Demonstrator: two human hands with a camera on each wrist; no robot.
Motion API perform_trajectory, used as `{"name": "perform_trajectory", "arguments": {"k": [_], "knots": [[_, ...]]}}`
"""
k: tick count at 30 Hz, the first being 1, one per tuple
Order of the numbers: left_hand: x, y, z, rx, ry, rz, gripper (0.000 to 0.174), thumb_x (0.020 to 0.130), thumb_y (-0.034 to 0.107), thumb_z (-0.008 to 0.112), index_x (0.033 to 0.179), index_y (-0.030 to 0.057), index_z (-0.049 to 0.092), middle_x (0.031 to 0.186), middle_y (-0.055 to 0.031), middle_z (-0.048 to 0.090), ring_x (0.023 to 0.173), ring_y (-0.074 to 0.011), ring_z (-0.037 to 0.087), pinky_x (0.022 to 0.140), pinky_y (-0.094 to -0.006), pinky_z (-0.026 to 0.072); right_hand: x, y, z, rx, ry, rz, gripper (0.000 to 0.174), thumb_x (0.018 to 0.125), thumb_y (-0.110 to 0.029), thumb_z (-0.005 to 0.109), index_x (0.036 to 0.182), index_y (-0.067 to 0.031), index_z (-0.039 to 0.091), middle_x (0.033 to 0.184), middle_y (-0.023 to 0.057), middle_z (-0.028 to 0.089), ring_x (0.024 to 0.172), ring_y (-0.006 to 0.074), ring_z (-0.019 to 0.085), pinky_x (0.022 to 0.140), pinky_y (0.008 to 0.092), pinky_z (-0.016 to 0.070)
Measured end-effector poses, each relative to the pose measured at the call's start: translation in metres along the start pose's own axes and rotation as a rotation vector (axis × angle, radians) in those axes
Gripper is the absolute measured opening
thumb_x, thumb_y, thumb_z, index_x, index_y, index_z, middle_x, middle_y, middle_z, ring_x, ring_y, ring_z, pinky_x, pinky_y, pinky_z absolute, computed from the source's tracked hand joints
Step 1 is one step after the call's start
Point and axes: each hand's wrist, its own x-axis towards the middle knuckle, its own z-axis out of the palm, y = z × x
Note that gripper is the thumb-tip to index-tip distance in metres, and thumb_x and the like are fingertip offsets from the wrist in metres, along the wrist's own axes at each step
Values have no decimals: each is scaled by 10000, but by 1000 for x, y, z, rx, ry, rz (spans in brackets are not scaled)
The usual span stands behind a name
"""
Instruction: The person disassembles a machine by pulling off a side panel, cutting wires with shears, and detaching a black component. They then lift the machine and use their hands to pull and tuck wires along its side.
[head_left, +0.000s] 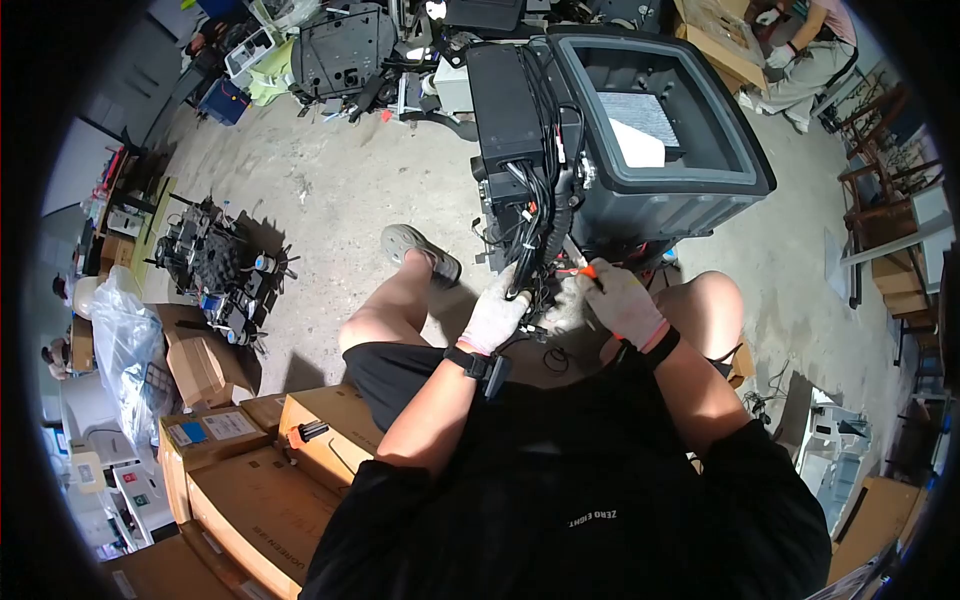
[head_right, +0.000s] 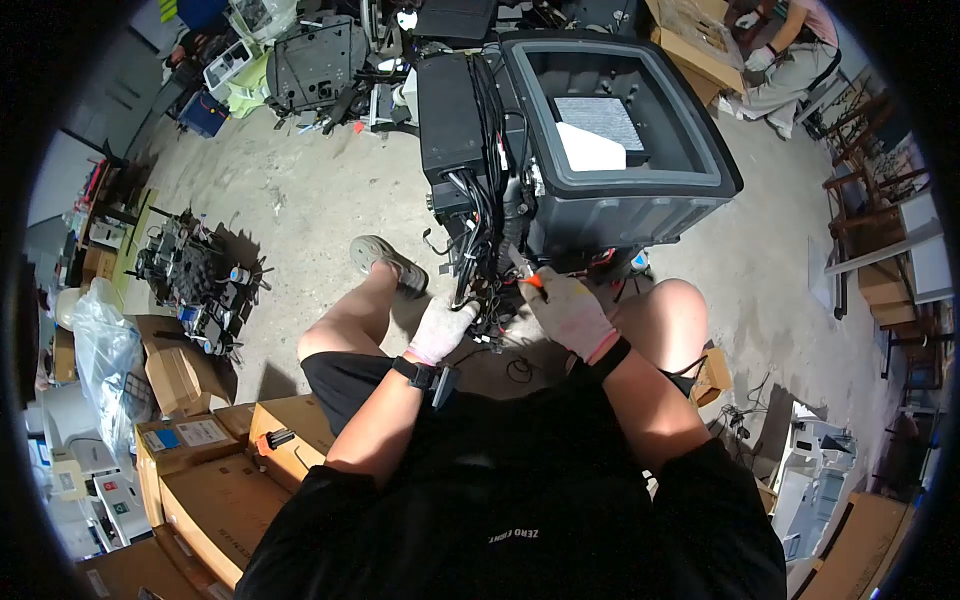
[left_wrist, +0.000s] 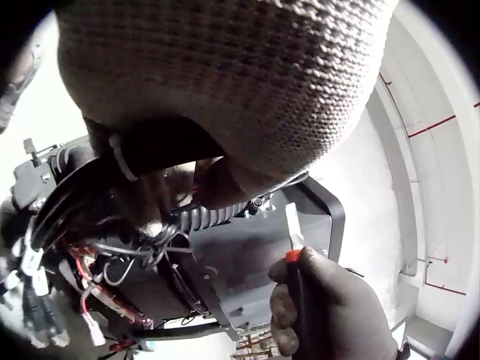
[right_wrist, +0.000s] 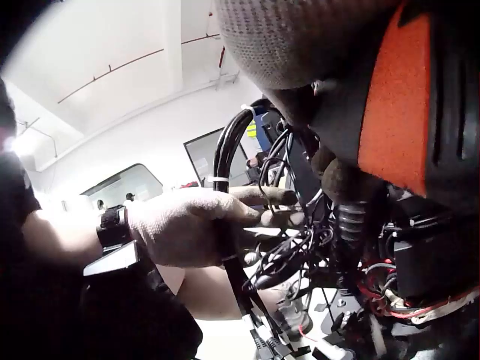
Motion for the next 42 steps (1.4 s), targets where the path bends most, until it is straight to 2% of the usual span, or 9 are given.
{"name": "perform_trajectory", "arguments": {"k": [11,12,15,17,21,23,33,35,42], "knots": [[-13,7,8,-317,-320,43,676,909,-28,457,1574,29,352,1397,-93,561,1243,-162,547,1041,-306,471,3,-1,-3,155,-43,17,311,1015,-331,605,1067,-25,624,901,228,690,904,436,670,785,497,525],[-13,4,6,-100,-296,107,671,967,150,548,1587,20,326,1359,-135,617,1244,-214,583,1041,-348,473,1,0,-4,154,-47,15,311,1015,-331,605,1067,-25,624,901,228,690,904,436,670,785,497,525],[-18,17,1,71,-324,-30,650,956,119,500,1577,19,337,1384,-143,581,1282,-243,543,1086,-359,427,1,-5,-10,163,-194,-73,353,1021,-382,578,1092,-41,633,942,225,694,932,431,670,810,488,524],[-19,32,-3,66,-425,-191,688,915,43,453,1588,12,312,1500,-183,494,1433,-308,447,1208,-372,327,-1,-22,-24,47,-628,-20,390,1026,-431,549,1110,-62,644,983,225,699,956,418,670,840,491,526],[-19,-5,-1,47,-367,-86,565,1006,146,467,1548,14,373,1432,-174,556,1302,-294,559,1115,-389,430,-17,-18,-4,-163,-437,-172,306,985,-348,573,1126,-81,620,934,197,707,911,408,683,821,504,542],[-21,-4,5,44,-221,105,316,1049,233,515,1249,36,660,1072,-47,678,954,-134,599,880,-317,512,-18,-20,1,-209,-430,-190,284,969,-327,586,1109,-82,613,906,187,705,889,399,687,801,502,543],[-22,6,7,86,-187,-18,297,1031,190,522,1233,29,666,1070,-44,691,955,-126,607,900,-311,515,-23,-17,5,-274,-359,-227,252,951,-294,608,1077,-75,609,863,170,704,840,377,697,743,497,546],[-17,-7,2,1,-328,-121,443,988,47,446,1415,10,562,1284,-96,668,1155,-184,617,1042,-341,485,-20,-19,1,-257,-379,-209,269,958,-306,604,1085,-69,610,876,179,706,855,379,698,752,497,548],[-14,-26,-2,-386,-411,-84,431,1019,109,485,1424,-10,577,1256,-34,663,1016,-98,603,928,-282,507,-14,-30,-1,-195,-473,-139,358,999,-382,568,1106,-45,631,935,205,718,907,393,696,818,509,540]]}}
